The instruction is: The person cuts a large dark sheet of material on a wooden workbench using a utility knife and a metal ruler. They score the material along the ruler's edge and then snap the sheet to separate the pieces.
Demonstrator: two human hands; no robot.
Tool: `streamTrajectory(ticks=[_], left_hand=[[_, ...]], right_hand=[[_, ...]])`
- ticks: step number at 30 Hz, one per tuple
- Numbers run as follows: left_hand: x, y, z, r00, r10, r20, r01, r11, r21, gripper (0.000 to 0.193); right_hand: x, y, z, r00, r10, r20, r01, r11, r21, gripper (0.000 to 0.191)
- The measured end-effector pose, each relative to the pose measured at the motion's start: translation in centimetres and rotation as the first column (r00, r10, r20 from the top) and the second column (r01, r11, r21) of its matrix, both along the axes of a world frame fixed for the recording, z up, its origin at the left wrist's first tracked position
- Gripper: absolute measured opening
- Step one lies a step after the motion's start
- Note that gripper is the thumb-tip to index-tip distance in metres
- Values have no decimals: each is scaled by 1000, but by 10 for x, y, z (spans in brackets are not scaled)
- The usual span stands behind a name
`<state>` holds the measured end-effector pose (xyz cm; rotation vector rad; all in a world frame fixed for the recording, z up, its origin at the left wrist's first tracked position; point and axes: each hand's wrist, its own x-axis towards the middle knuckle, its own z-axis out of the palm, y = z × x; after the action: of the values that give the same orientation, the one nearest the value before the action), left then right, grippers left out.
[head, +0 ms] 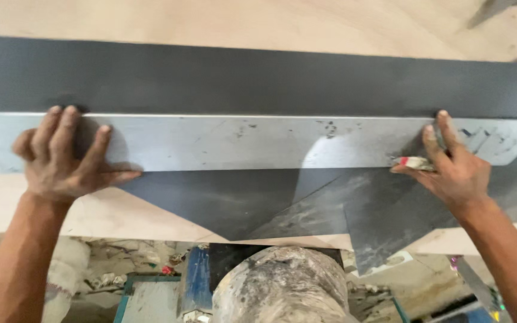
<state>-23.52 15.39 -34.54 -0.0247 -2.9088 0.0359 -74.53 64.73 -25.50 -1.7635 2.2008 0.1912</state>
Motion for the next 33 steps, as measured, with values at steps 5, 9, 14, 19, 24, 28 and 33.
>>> streamTrajectory(ticks=[5,9,14,19,24,28,33], left_hand=[[-10,11,10,991,103,86,-110,990,85,87],[-19,14,20,984,130,120,-146,980,137,82],[-29,14,19,980,135,148,-158,975,154,81],[-36,13,19,970,129,207,-175,959,222,86],[-104,80,34,296,938,182,-873,188,451,77],[-180,115,21,-279,935,220,-836,-350,424,82],[-214,101,11,-549,825,137,-782,-564,264,60]], right_hand=[[-2,8,-6,992,94,-82,-83,988,131,107],[-6,23,-16,986,115,-124,-106,991,79,94],[-14,19,-23,986,136,-99,-134,991,27,91],[2,-14,-10,990,-47,-130,58,995,81,88],[15,-47,1,988,-85,-131,84,996,-16,87],[15,-56,3,993,-92,-70,89,995,-52,87],[14,-60,4,996,-62,-58,58,995,-79,91]])
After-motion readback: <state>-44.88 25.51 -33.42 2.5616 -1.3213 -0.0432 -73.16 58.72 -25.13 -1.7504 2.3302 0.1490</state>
